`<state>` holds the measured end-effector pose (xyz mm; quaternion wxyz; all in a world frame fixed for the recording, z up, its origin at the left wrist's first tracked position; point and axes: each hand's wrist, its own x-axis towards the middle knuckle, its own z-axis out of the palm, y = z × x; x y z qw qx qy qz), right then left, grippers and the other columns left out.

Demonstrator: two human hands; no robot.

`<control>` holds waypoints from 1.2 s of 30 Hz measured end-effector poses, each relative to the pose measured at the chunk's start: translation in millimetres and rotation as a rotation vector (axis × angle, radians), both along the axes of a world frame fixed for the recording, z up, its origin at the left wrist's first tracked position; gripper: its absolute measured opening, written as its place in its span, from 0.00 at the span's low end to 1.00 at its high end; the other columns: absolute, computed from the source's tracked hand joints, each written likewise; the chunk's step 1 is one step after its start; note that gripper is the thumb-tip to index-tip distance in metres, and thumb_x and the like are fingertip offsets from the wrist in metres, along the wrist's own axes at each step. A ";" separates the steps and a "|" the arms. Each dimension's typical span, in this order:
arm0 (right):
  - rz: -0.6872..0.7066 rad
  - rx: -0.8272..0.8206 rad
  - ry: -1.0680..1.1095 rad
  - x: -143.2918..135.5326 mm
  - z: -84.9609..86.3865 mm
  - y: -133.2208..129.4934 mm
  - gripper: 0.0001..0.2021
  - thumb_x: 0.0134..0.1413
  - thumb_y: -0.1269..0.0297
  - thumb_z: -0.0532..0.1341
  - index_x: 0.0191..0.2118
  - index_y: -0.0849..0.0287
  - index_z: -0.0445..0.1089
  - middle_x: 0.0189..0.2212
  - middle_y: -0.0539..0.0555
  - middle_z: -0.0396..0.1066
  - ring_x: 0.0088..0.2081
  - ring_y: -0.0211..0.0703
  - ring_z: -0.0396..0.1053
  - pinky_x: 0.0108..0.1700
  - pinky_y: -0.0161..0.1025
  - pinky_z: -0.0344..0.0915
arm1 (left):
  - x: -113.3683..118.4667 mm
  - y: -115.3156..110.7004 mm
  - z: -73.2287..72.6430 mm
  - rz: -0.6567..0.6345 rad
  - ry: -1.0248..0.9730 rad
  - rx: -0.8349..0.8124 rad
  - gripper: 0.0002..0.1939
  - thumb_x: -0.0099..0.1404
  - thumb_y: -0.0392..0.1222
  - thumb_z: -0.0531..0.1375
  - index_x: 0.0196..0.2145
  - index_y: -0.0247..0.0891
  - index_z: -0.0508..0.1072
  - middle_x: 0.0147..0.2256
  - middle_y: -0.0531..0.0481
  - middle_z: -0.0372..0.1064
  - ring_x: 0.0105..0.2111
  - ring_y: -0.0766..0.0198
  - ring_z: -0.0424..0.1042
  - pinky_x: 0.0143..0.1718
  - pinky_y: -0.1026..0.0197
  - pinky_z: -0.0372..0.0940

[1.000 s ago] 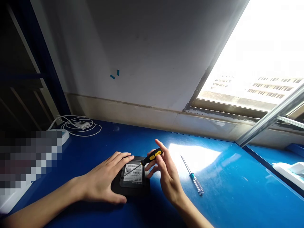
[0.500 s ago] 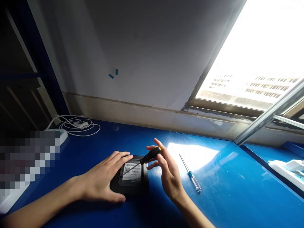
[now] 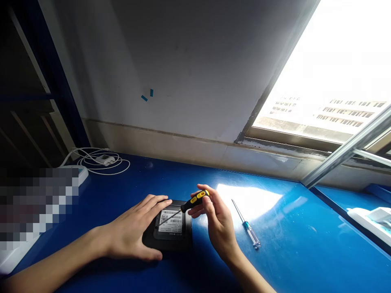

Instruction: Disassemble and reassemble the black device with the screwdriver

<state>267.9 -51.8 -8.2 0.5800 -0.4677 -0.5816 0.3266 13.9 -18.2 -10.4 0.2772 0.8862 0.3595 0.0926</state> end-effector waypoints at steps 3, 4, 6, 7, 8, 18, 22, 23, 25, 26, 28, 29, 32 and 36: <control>-0.041 0.022 -0.013 -1.1 -0.2 2.1 0.17 0.66 0.47 0.61 0.43 0.56 0.74 0.34 0.53 0.78 0.27 0.42 0.79 0.28 0.40 0.79 | 0.2 0.6 0.8 -0.004 -0.015 -0.001 0.58 0.51 0.61 0.73 0.72 0.43 0.54 0.72 0.36 0.49 0.71 0.37 0.50 0.69 0.35 0.54; -0.042 0.028 -0.016 -1.6 0.2 2.5 0.17 0.66 0.46 0.61 0.41 0.56 0.74 0.36 0.54 0.78 0.29 0.43 0.79 0.28 0.40 0.80 | 0.2 0.9 0.6 -0.005 -0.022 -0.002 0.58 0.51 0.61 0.74 0.72 0.43 0.54 0.72 0.36 0.49 0.70 0.36 0.50 0.69 0.34 0.54; -0.030 0.027 -0.012 -2.2 1.5 2.6 0.17 0.66 0.47 0.61 0.43 0.56 0.74 0.41 0.57 0.79 0.32 0.44 0.80 0.30 0.42 0.81 | 0.1 1.5 -1.0 -0.002 -0.025 -0.004 0.58 0.50 0.61 0.74 0.72 0.42 0.54 0.72 0.36 0.50 0.70 0.35 0.50 0.69 0.35 0.54; -0.022 0.016 -0.005 -2.3 2.3 2.5 0.16 0.66 0.47 0.61 0.46 0.55 0.73 0.42 0.57 0.80 0.32 0.44 0.80 0.31 0.42 0.81 | -0.2 1.8 -2.4 -0.001 -0.022 -0.004 0.58 0.50 0.62 0.73 0.72 0.42 0.55 0.72 0.36 0.49 0.70 0.35 0.50 0.69 0.35 0.54; -0.015 0.005 0.004 -2.0 2.8 2.4 0.16 0.67 0.48 0.61 0.49 0.54 0.72 0.41 0.56 0.80 0.31 0.44 0.80 0.32 0.43 0.81 | -0.6 2.0 -4.0 -0.001 -0.023 0.000 0.58 0.50 0.62 0.73 0.72 0.42 0.54 0.72 0.36 0.49 0.71 0.36 0.50 0.69 0.35 0.54; -0.049 0.068 -0.144 9.1 -7.5 4.4 0.19 0.66 0.43 0.60 0.43 0.54 0.72 0.16 0.47 0.72 0.24 0.44 0.74 0.35 0.42 0.73 | -1.2 1.3 -2.9 -0.004 -0.048 -0.013 0.57 0.51 0.62 0.73 0.72 0.45 0.55 0.71 0.36 0.50 0.70 0.35 0.50 0.67 0.33 0.55; 0.022 0.034 -0.092 6.2 -10.2 2.2 0.22 0.70 0.42 0.53 0.49 0.54 0.72 0.27 0.49 0.74 0.24 0.40 0.74 0.32 0.41 0.73 | -1.0 0.8 -2.0 -0.004 -0.025 0.005 0.58 0.51 0.62 0.73 0.72 0.42 0.54 0.72 0.35 0.49 0.71 0.36 0.49 0.68 0.34 0.54; 0.043 0.028 -0.066 4.4 -10.0 1.4 0.22 0.71 0.42 0.52 0.52 0.54 0.71 0.32 0.50 0.73 0.24 0.39 0.74 0.31 0.41 0.73 | -1.0 0.8 -1.8 -0.003 -0.026 0.008 0.58 0.51 0.62 0.73 0.72 0.42 0.54 0.72 0.35 0.49 0.71 0.36 0.49 0.68 0.34 0.54; 0.071 0.019 -0.019 0.4 -9.0 0.0 0.20 0.72 0.45 0.51 0.57 0.51 0.68 0.39 0.52 0.71 0.26 0.38 0.74 0.30 0.40 0.75 | -1.0 0.7 -0.9 -0.001 -0.032 0.006 0.58 0.51 0.62 0.73 0.72 0.44 0.55 0.72 0.36 0.50 0.71 0.35 0.50 0.68 0.34 0.55; 0.078 0.017 -0.003 -1.2 -8.5 -0.6 0.19 0.72 0.46 0.52 0.59 0.49 0.67 0.42 0.52 0.70 0.28 0.38 0.74 0.30 0.40 0.76 | -0.9 0.6 -0.2 -0.001 -0.031 0.002 0.57 0.51 0.61 0.73 0.72 0.44 0.55 0.71 0.35 0.50 0.71 0.35 0.50 0.68 0.34 0.55; 0.095 0.020 0.012 -3.1 -7.8 -1.3 0.18 0.71 0.49 0.56 0.61 0.46 0.64 0.46 0.53 0.69 0.33 0.40 0.75 0.33 0.41 0.78 | -0.7 0.5 0.9 -0.004 -0.028 -0.003 0.57 0.51 0.60 0.74 0.71 0.44 0.55 0.72 0.35 0.50 0.70 0.35 0.50 0.67 0.34 0.55; 0.104 0.021 0.012 -3.4 -7.7 -1.3 0.19 0.71 0.51 0.57 0.62 0.45 0.64 0.47 0.54 0.68 0.36 0.41 0.76 0.34 0.41 0.79 | -0.6 0.4 1.1 -0.005 -0.029 -0.005 0.57 0.51 0.60 0.74 0.71 0.44 0.55 0.72 0.35 0.50 0.70 0.35 0.50 0.67 0.34 0.55; 0.129 0.013 0.008 -3.7 -8.2 -0.4 0.20 0.68 0.54 0.61 0.63 0.44 0.62 0.48 0.54 0.70 0.42 0.44 0.78 0.39 0.43 0.81 | -0.5 0.5 -0.3 -0.005 -0.046 -0.004 0.56 0.51 0.60 0.73 0.71 0.44 0.56 0.72 0.35 0.50 0.71 0.35 0.50 0.67 0.33 0.55; 0.086 -0.028 0.044 -5.1 -9.0 2.1 0.23 0.65 0.54 0.65 0.62 0.46 0.62 0.44 0.53 0.75 0.38 0.44 0.80 0.42 0.47 0.82 | -1.2 1.3 -5.4 -0.004 -0.056 0.012 0.57 0.51 0.62 0.73 0.71 0.45 0.55 0.72 0.36 0.49 0.71 0.35 0.50 0.67 0.33 0.55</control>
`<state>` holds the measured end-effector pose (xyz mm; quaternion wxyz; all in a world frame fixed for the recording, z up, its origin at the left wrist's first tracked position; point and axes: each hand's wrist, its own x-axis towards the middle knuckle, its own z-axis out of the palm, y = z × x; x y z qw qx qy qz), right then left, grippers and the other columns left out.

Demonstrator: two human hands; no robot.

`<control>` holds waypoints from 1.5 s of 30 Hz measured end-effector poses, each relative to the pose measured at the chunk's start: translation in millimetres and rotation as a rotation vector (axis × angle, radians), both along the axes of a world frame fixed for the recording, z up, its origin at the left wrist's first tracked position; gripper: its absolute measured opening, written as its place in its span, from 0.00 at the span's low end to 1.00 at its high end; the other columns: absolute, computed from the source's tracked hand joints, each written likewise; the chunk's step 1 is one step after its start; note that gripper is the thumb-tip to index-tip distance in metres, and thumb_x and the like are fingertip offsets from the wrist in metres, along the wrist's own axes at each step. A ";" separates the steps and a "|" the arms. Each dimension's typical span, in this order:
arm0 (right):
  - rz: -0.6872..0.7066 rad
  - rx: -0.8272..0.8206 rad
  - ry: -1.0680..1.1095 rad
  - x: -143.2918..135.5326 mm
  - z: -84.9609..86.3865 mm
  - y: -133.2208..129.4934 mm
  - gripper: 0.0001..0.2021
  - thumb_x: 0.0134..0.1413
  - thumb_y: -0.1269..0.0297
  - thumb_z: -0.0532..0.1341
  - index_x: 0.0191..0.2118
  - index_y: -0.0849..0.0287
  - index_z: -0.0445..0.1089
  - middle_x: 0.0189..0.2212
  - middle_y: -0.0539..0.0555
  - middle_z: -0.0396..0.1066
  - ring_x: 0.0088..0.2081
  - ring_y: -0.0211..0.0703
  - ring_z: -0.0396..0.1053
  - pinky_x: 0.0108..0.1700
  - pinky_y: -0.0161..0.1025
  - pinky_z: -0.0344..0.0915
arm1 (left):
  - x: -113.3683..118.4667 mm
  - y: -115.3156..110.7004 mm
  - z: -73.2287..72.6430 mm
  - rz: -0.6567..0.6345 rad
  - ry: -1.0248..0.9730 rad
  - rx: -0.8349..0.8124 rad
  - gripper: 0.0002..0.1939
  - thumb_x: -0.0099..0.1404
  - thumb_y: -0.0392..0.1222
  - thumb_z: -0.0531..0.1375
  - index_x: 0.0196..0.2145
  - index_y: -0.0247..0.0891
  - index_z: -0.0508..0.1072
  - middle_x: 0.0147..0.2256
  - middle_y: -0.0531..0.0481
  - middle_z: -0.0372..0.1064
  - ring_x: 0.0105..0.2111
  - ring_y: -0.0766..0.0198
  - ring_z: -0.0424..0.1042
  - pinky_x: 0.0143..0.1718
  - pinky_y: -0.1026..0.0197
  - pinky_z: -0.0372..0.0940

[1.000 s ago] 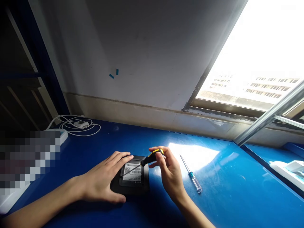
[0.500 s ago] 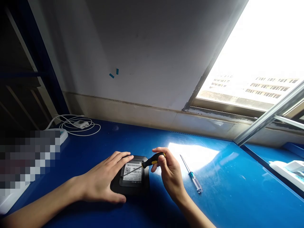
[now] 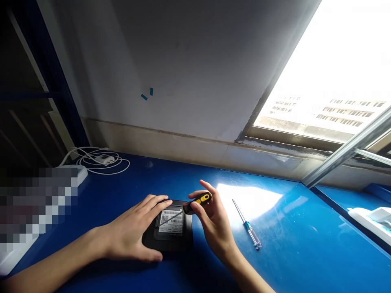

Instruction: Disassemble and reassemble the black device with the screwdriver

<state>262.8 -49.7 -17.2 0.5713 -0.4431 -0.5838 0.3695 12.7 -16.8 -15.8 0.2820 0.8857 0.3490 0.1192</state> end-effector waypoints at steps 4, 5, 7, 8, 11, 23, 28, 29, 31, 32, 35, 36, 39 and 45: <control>-0.181 0.007 0.041 2.2 2.6 3.5 0.26 0.61 0.51 0.68 0.60 0.50 0.62 0.40 0.52 0.78 0.34 0.44 0.79 0.36 0.46 0.82 | -1.3 0.6 -3.4 -0.004 0.022 0.008 0.58 0.51 0.63 0.73 0.72 0.44 0.54 0.72 0.36 0.49 0.71 0.35 0.49 0.68 0.33 0.54; -0.233 0.021 0.046 4.0 4.1 4.3 0.26 0.60 0.51 0.68 0.59 0.51 0.62 0.39 0.52 0.78 0.32 0.44 0.79 0.34 0.46 0.81 | -1.6 0.7 -3.6 -0.005 0.019 0.008 0.58 0.51 0.63 0.73 0.72 0.44 0.54 0.72 0.36 0.49 0.71 0.35 0.49 0.68 0.33 0.54; -0.330 0.064 0.044 8.9 7.7 5.5 0.25 0.60 0.49 0.68 0.57 0.51 0.63 0.39 0.53 0.79 0.30 0.44 0.78 0.32 0.45 0.80 | -2.1 0.7 -3.3 -0.006 0.003 0.007 0.58 0.51 0.63 0.73 0.72 0.45 0.54 0.72 0.37 0.49 0.71 0.34 0.49 0.68 0.32 0.54; -0.373 0.088 0.035 11.5 9.5 5.9 0.25 0.59 0.49 0.68 0.56 0.52 0.63 0.39 0.53 0.79 0.30 0.44 0.78 0.32 0.44 0.79 | -2.2 0.6 -2.5 -0.006 -0.001 0.006 0.58 0.51 0.63 0.73 0.72 0.45 0.54 0.72 0.37 0.49 0.71 0.34 0.49 0.68 0.32 0.54; -0.468 0.150 -0.017 18.6 13.4 6.7 0.24 0.59 0.48 0.68 0.55 0.52 0.64 0.38 0.53 0.79 0.30 0.43 0.77 0.31 0.42 0.78 | -1.6 0.0 1.9 -0.007 0.033 -0.011 0.58 0.52 0.63 0.72 0.72 0.43 0.53 0.73 0.36 0.47 0.72 0.34 0.47 0.68 0.32 0.54; -0.536 0.221 -0.105 30.4 2.7 14.9 0.24 0.60 0.49 0.68 0.57 0.51 0.64 0.40 0.53 0.77 0.31 0.42 0.77 0.29 0.39 0.78 | -4.4 0.7 -3.4 -0.048 -0.004 0.032 0.58 0.50 0.65 0.73 0.71 0.44 0.55 0.72 0.36 0.51 0.70 0.35 0.51 0.67 0.33 0.55; -0.494 0.237 -0.117 27.3 4.3 12.0 0.23 0.60 0.50 0.68 0.56 0.51 0.64 0.39 0.52 0.78 0.28 0.40 0.76 0.29 0.40 0.78 | -2.9 -0.2 -0.1 -0.084 0.014 0.052 0.58 0.51 0.67 0.71 0.71 0.42 0.56 0.71 0.36 0.52 0.68 0.36 0.54 0.67 0.35 0.57; -0.490 0.241 -0.120 26.7 4.8 11.6 0.23 0.60 0.50 0.68 0.55 0.51 0.64 0.38 0.52 0.78 0.28 0.40 0.77 0.29 0.39 0.78 | -2.5 -0.6 1.3 -0.084 0.026 0.050 0.58 0.51 0.67 0.71 0.71 0.41 0.56 0.71 0.35 0.52 0.69 0.36 0.54 0.67 0.35 0.57; -0.497 0.247 -0.126 26.2 5.8 11.2 0.23 0.60 0.50 0.68 0.55 0.51 0.64 0.38 0.52 0.78 0.28 0.41 0.77 0.28 0.40 0.78 | -1.8 -1.3 3.5 -0.083 0.045 0.041 0.58 0.51 0.67 0.71 0.72 0.40 0.56 0.71 0.35 0.51 0.69 0.36 0.53 0.68 0.36 0.56; -0.504 0.248 -0.130 26.2 6.2 11.2 0.23 0.60 0.50 0.68 0.55 0.52 0.64 0.38 0.52 0.78 0.28 0.41 0.77 0.28 0.40 0.78 | -1.6 -1.6 4.2 -0.084 0.051 0.038 0.59 0.51 0.67 0.71 0.72 0.39 0.56 0.71 0.34 0.51 0.69 0.36 0.53 0.68 0.36 0.56; -0.518 0.250 -0.145 26.6 6.6 11.4 0.23 0.61 0.50 0.67 0.55 0.52 0.65 0.37 0.52 0.78 0.26 0.41 0.76 0.28 0.40 0.78 | -1.8 -1.5 4.6 -0.089 0.048 0.038 0.58 0.52 0.67 0.71 0.71 0.38 0.56 0.71 0.34 0.52 0.69 0.36 0.53 0.68 0.36 0.56; -0.519 0.250 -0.149 26.8 6.5 11.4 0.22 0.61 0.50 0.67 0.55 0.52 0.65 0.37 0.52 0.77 0.26 0.40 0.76 0.28 0.40 0.78 | -2.0 -1.1 4.2 -0.088 0.040 0.039 0.58 0.51 0.67 0.71 0.71 0.38 0.57 0.71 0.34 0.52 0.68 0.36 0.54 0.67 0.35 0.56; -0.526 0.256 -0.146 27.3 5.7 11.7 0.21 0.61 0.50 0.67 0.55 0.52 0.65 0.37 0.52 0.77 0.26 0.39 0.76 0.28 0.39 0.77 | -2.5 0.2 3.1 -0.084 0.010 0.040 0.58 0.50 0.67 0.72 0.71 0.40 0.57 0.70 0.35 0.53 0.68 0.34 0.54 0.67 0.34 0.57; -0.515 0.288 -0.145 29.1 5.8 12.9 0.21 0.62 0.51 0.66 0.56 0.52 0.65 0.37 0.52 0.77 0.29 0.41 0.77 0.28 0.39 0.78 | -2.4 0.2 6.4 -0.087 0.023 0.048 0.57 0.51 0.67 0.72 0.71 0.39 0.57 0.70 0.35 0.53 0.68 0.34 0.55 0.67 0.35 0.57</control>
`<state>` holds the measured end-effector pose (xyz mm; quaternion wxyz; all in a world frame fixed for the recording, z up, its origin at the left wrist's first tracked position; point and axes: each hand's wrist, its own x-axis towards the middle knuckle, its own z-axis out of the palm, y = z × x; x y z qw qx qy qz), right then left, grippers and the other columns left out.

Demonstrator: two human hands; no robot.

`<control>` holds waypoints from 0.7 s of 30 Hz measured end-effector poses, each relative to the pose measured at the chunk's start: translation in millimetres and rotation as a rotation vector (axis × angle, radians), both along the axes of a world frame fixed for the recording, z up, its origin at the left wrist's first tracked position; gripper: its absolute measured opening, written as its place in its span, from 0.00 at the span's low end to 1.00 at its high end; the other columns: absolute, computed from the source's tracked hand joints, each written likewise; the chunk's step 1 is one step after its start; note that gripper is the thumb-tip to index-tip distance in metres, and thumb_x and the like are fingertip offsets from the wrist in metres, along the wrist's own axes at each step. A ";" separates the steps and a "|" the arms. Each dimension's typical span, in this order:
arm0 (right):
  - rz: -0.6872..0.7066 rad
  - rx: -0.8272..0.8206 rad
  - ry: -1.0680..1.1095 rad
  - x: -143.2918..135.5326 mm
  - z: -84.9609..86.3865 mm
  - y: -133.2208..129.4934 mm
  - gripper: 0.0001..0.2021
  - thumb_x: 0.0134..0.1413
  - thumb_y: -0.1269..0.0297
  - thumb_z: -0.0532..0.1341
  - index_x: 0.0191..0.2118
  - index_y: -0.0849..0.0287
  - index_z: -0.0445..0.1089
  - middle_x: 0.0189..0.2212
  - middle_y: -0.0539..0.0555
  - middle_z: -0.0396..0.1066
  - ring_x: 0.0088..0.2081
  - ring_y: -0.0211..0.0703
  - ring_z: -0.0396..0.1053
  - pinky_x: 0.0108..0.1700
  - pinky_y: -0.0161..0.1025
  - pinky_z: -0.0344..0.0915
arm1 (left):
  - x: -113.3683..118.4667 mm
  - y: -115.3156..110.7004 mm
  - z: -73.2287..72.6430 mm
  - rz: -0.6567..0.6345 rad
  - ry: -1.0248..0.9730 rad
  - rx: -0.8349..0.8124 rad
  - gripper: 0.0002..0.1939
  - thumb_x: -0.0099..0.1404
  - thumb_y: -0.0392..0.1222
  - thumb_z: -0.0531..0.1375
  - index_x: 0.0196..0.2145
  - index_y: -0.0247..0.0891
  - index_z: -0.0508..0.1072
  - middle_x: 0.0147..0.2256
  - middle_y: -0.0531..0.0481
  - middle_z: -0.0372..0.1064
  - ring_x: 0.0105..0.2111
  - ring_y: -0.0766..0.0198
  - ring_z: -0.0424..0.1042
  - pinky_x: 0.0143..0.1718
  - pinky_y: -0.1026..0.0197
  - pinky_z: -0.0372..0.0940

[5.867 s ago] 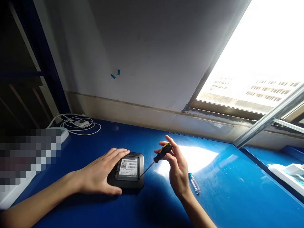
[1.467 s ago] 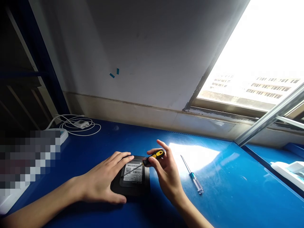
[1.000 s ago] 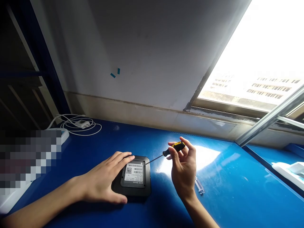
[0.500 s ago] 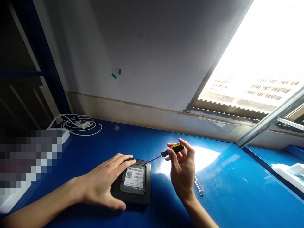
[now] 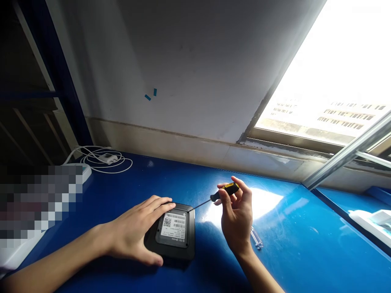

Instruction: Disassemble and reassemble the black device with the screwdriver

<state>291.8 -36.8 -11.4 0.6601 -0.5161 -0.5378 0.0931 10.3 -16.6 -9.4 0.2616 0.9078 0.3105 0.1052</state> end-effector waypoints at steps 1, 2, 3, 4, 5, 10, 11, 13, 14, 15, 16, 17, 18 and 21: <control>0.004 0.001 -0.001 0.0 0.2 0.1 0.21 0.62 0.51 0.66 0.56 0.52 0.65 0.36 0.52 0.77 0.29 0.41 0.77 0.28 0.40 0.78 | 0.0 -0.3 0.8 0.000 0.000 -0.001 0.58 0.51 0.66 0.72 0.71 0.40 0.57 0.70 0.35 0.54 0.68 0.34 0.55 0.67 0.35 0.57; 0.008 0.001 -0.002 -0.3 0.2 0.2 0.21 0.62 0.51 0.66 0.55 0.52 0.65 0.36 0.52 0.77 0.28 0.41 0.77 0.28 0.40 0.78 | 0.0 -0.6 1.5 0.002 -0.001 -0.003 0.58 0.50 0.66 0.72 0.71 0.41 0.57 0.70 0.36 0.53 0.68 0.34 0.55 0.67 0.35 0.56; 0.012 -0.003 -0.001 -0.6 0.0 0.2 0.21 0.62 0.51 0.66 0.55 0.52 0.65 0.36 0.52 0.77 0.27 0.41 0.76 0.28 0.40 0.78 | 0.1 -0.8 2.1 0.003 0.001 -0.005 0.58 0.50 0.66 0.72 0.71 0.41 0.57 0.71 0.36 0.53 0.68 0.34 0.55 0.67 0.35 0.56; 0.017 -0.009 0.000 -1.1 -0.4 0.2 0.21 0.62 0.50 0.66 0.55 0.52 0.65 0.36 0.51 0.77 0.26 0.41 0.76 0.28 0.40 0.78 | 0.2 -1.1 2.6 0.004 0.007 -0.008 0.58 0.50 0.66 0.72 0.71 0.41 0.57 0.71 0.36 0.53 0.69 0.35 0.54 0.68 0.35 0.56; 0.023 -0.015 0.000 -1.5 -1.0 0.2 0.21 0.63 0.50 0.66 0.55 0.52 0.65 0.36 0.51 0.77 0.26 0.40 0.76 0.28 0.41 0.78 | 0.4 -1.4 3.0 0.005 0.017 -0.009 0.59 0.50 0.66 0.72 0.71 0.40 0.57 0.71 0.35 0.53 0.69 0.35 0.54 0.68 0.35 0.56; 0.031 -0.031 -0.010 -0.9 -3.2 0.2 0.21 0.63 0.50 0.66 0.56 0.52 0.65 0.37 0.52 0.77 0.28 0.41 0.77 0.29 0.41 0.78 | 1.2 -1.2 2.9 0.004 0.040 -0.002 0.59 0.52 0.66 0.71 0.72 0.38 0.55 0.71 0.34 0.52 0.69 0.36 0.53 0.68 0.36 0.56; 0.024 -0.032 -0.010 -0.3 -3.1 0.1 0.21 0.63 0.50 0.66 0.56 0.52 0.65 0.37 0.52 0.77 0.27 0.41 0.77 0.29 0.41 0.78 | 1.1 -1.0 2.5 0.003 0.040 0.000 0.59 0.52 0.66 0.71 0.72 0.38 0.55 0.71 0.34 0.52 0.69 0.36 0.53 0.68 0.36 0.56; 0.010 -0.037 -0.011 0.7 -2.4 -0.1 0.21 0.62 0.50 0.66 0.56 0.52 0.65 0.37 0.52 0.77 0.26 0.40 0.76 0.29 0.41 0.78 | 0.7 -0.5 1.9 0.000 0.043 0.000 0.59 0.52 0.67 0.71 0.72 0.38 0.55 0.71 0.34 0.52 0.69 0.36 0.53 0.68 0.36 0.56; 0.005 -0.040 -0.015 1.0 -2.0 -0.2 0.22 0.62 0.50 0.66 0.56 0.52 0.65 0.37 0.52 0.77 0.26 0.40 0.76 0.29 0.41 0.78 | 0.4 -0.4 1.7 -0.001 0.045 -0.001 0.59 0.52 0.67 0.71 0.72 0.37 0.55 0.71 0.34 0.52 0.69 0.36 0.53 0.68 0.36 0.56; 0.004 -0.045 -0.022 1.0 -1.8 -0.3 0.22 0.62 0.50 0.66 0.56 0.52 0.65 0.37 0.52 0.77 0.26 0.41 0.76 0.29 0.41 0.78 | 0.2 -0.4 1.7 0.001 0.047 -0.001 0.59 0.52 0.67 0.71 0.72 0.37 0.55 0.71 0.34 0.51 0.69 0.36 0.53 0.68 0.36 0.56; 0.005 -0.048 -0.030 0.9 -1.7 -0.4 0.22 0.62 0.49 0.66 0.56 0.52 0.65 0.37 0.52 0.77 0.27 0.41 0.76 0.29 0.42 0.78 | 0.0 -0.5 1.7 0.003 0.049 -0.001 0.59 0.52 0.67 0.71 0.72 0.37 0.55 0.71 0.34 0.51 0.69 0.36 0.53 0.68 0.36 0.56; 0.006 -0.049 -0.034 0.6 -1.7 -0.5 0.22 0.62 0.49 0.66 0.56 0.52 0.65 0.37 0.53 0.77 0.27 0.41 0.77 0.29 0.42 0.78 | -0.2 -0.7 1.7 0.005 0.051 -0.001 0.59 0.52 0.67 0.71 0.72 0.37 0.55 0.71 0.34 0.51 0.69 0.35 0.53 0.68 0.35 0.56; 0.007 -0.050 -0.033 0.1 -1.8 -0.6 0.22 0.62 0.49 0.66 0.56 0.52 0.66 0.37 0.53 0.77 0.27 0.42 0.77 0.29 0.42 0.78 | -0.3 -0.9 1.8 0.005 0.051 0.000 0.59 0.52 0.67 0.71 0.72 0.37 0.56 0.71 0.34 0.51 0.69 0.35 0.53 0.68 0.35 0.56; 0.002 -0.061 -0.009 -1.1 -0.8 -1.3 0.22 0.61 0.50 0.66 0.56 0.52 0.67 0.37 0.51 0.75 0.28 0.42 0.78 0.29 0.43 0.79 | -0.2 -1.4 1.6 0.003 0.042 -0.001 0.58 0.52 0.67 0.71 0.72 0.38 0.56 0.71 0.35 0.52 0.69 0.36 0.54 0.68 0.36 0.56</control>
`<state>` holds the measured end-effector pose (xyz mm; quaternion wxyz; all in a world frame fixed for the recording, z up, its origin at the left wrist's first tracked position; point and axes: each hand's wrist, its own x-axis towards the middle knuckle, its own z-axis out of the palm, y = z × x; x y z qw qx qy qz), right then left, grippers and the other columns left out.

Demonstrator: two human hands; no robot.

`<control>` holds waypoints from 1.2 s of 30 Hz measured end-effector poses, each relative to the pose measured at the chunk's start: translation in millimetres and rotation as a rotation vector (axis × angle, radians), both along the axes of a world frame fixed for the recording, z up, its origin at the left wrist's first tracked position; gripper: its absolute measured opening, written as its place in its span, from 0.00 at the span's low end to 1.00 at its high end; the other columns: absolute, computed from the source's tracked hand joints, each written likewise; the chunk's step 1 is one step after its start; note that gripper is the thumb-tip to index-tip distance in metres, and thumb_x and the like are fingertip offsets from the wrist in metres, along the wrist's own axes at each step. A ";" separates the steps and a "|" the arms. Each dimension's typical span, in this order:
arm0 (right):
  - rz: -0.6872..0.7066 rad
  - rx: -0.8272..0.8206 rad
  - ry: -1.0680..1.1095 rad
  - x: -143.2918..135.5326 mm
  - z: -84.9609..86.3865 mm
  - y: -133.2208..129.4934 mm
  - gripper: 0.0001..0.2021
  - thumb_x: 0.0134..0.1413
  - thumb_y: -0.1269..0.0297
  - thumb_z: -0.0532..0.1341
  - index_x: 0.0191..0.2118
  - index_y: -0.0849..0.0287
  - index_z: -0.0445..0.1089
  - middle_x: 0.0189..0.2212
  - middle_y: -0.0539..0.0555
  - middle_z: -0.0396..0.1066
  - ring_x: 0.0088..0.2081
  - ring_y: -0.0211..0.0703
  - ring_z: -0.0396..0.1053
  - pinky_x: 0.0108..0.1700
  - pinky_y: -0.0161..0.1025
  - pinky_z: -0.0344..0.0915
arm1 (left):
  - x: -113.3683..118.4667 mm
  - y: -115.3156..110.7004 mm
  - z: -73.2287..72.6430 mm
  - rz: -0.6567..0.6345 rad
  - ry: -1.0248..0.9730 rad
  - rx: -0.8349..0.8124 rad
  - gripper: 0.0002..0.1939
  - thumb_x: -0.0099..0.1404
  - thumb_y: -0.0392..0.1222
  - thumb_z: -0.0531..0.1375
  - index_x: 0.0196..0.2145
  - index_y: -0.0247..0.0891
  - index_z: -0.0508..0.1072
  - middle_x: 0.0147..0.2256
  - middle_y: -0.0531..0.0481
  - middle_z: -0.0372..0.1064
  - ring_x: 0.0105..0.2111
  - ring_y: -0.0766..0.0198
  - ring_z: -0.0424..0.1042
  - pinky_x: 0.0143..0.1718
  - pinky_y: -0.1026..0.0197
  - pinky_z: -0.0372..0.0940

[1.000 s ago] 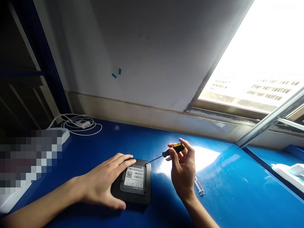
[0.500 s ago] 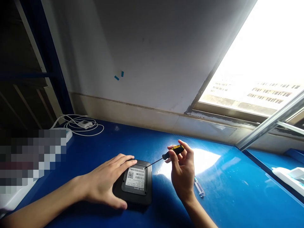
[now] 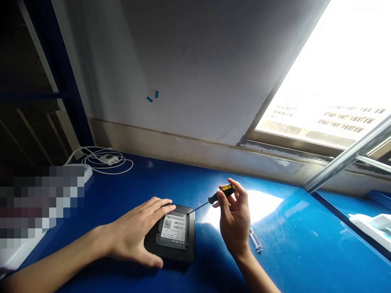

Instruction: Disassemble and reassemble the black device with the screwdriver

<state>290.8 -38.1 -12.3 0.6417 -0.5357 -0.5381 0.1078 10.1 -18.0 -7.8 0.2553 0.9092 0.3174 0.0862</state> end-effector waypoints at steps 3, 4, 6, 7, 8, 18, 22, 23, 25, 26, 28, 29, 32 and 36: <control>-0.003 -0.018 0.021 -0.6 3.6 -1.2 0.21 0.63 0.50 0.65 0.57 0.52 0.68 0.36 0.51 0.75 0.31 0.45 0.80 0.33 0.46 0.81 | 0.5 -0.1 -0.6 -0.002 -0.016 -0.001 0.58 0.51 0.67 0.71 0.71 0.39 0.56 0.71 0.35 0.53 0.69 0.35 0.54 0.68 0.35 0.56; 0.006 -0.020 0.028 -0.8 5.2 -1.7 0.21 0.64 0.50 0.64 0.58 0.52 0.69 0.38 0.52 0.76 0.33 0.46 0.81 0.34 0.47 0.82 | 0.7 -0.1 -0.8 -0.002 -0.020 0.000 0.58 0.51 0.66 0.71 0.71 0.39 0.57 0.71 0.34 0.53 0.69 0.35 0.54 0.68 0.35 0.56; 0.045 -0.014 0.048 -1.4 8.0 -2.4 0.19 0.66 0.50 0.62 0.58 0.51 0.69 0.42 0.55 0.77 0.37 0.49 0.82 0.37 0.49 0.82 | 0.9 -0.1 -1.0 0.002 -0.024 0.000 0.58 0.51 0.66 0.72 0.71 0.39 0.57 0.71 0.35 0.53 0.69 0.35 0.54 0.67 0.35 0.56; 0.073 -0.013 0.061 -1.8 8.8 -2.7 0.19 0.67 0.50 0.61 0.58 0.51 0.69 0.45 0.56 0.77 0.39 0.49 0.82 0.37 0.49 0.82 | 0.9 -0.1 -1.0 0.003 -0.023 -0.001 0.58 0.51 0.66 0.72 0.71 0.39 0.57 0.71 0.35 0.53 0.69 0.36 0.54 0.67 0.36 0.57; 0.100 -0.012 0.072 -2.2 9.1 -2.8 0.19 0.67 0.50 0.60 0.58 0.50 0.69 0.47 0.57 0.77 0.40 0.50 0.82 0.37 0.50 0.82 | 0.8 0.0 -1.1 0.006 -0.021 0.000 0.57 0.51 0.66 0.72 0.71 0.40 0.57 0.71 0.35 0.53 0.69 0.36 0.54 0.68 0.36 0.57; 0.088 -0.032 0.109 -1.6 5.4 0.2 0.19 0.67 0.50 0.59 0.59 0.50 0.68 0.40 0.54 0.77 0.36 0.48 0.81 0.35 0.49 0.81 | 0.6 0.3 -0.1 0.004 -0.011 -0.008 0.58 0.51 0.67 0.71 0.71 0.39 0.57 0.71 0.35 0.52 0.69 0.36 0.54 0.68 0.36 0.56; 0.119 -0.037 0.134 -3.2 6.7 -0.7 0.19 0.68 0.49 0.57 0.59 0.51 0.66 0.47 0.58 0.78 0.38 0.50 0.82 0.36 0.50 0.82 | 0.1 1.0 -1.9 0.007 -0.027 -0.011 0.58 0.51 0.67 0.72 0.71 0.42 0.56 0.71 0.36 0.52 0.69 0.36 0.54 0.68 0.36 0.56; 0.104 -0.034 0.119 -2.8 6.2 -0.5 0.20 0.68 0.48 0.58 0.58 0.51 0.67 0.46 0.57 0.78 0.38 0.50 0.82 0.35 0.49 0.82 | 0.0 1.1 -2.3 0.007 -0.031 -0.013 0.58 0.50 0.67 0.72 0.71 0.42 0.57 0.71 0.36 0.52 0.69 0.36 0.54 0.68 0.36 0.56; 0.052 -0.033 0.068 -0.7 4.3 0.4 0.21 0.65 0.46 0.61 0.58 0.51 0.68 0.41 0.54 0.77 0.36 0.48 0.81 0.33 0.46 0.81 | -0.1 0.9 -2.4 0.010 -0.037 -0.018 0.58 0.50 0.67 0.72 0.71 0.42 0.57 0.71 0.36 0.52 0.69 0.35 0.54 0.68 0.36 0.56; 0.022 -0.040 0.042 0.7 3.3 1.0 0.22 0.64 0.46 0.62 0.57 0.52 0.69 0.37 0.52 0.77 0.34 0.48 0.81 0.33 0.46 0.81 | -0.1 0.7 -2.2 0.010 -0.040 -0.020 0.58 0.50 0.67 0.72 0.70 0.42 0.58 0.71 0.36 0.53 0.69 0.35 0.54 0.68 0.35 0.56; -0.023 -0.062 0.012 3.2 2.0 1.9 0.23 0.64 0.47 0.63 0.58 0.52 0.70 0.33 0.51 0.75 0.33 0.47 0.80 0.33 0.46 0.80 | 0.2 0.1 -1.1 0.010 -0.050 -0.016 0.57 0.50 0.67 0.72 0.70 0.41 0.58 0.70 0.36 0.53 0.68 0.34 0.54 0.67 0.35 0.56; -0.028 -0.070 0.015 3.8 1.9 2.0 0.23 0.64 0.47 0.63 0.59 0.52 0.69 0.34 0.52 0.76 0.34 0.47 0.80 0.34 0.47 0.81 | 0.3 -0.1 -0.6 0.010 -0.054 -0.014 0.57 0.50 0.67 0.72 0.70 0.42 0.58 0.70 0.36 0.53 0.68 0.35 0.54 0.67 0.35 0.57; 0.025 -0.054 0.081 2.7 2.8 1.0 0.21 0.67 0.49 0.59 0.60 0.52 0.68 0.43 0.56 0.78 0.37 0.49 0.81 0.36 0.49 0.81 | 0.5 -0.3 0.2 0.008 -0.057 -0.009 0.56 0.51 0.66 0.72 0.70 0.43 0.58 0.70 0.36 0.54 0.68 0.35 0.55 0.67 0.35 0.57; 0.076 -0.016 0.122 -0.7 3.8 -0.9 0.19 0.68 0.48 0.57 0.58 0.51 0.68 0.45 0.56 0.77 0.38 0.50 0.82 0.37 0.51 0.81 | 0.2 0.6 -1.3 0.009 -0.040 -0.016 0.57 0.50 0.66 0.72 0.71 0.42 0.57 0.71 0.35 0.53 0.69 0.35 0.54 0.67 0.35 0.56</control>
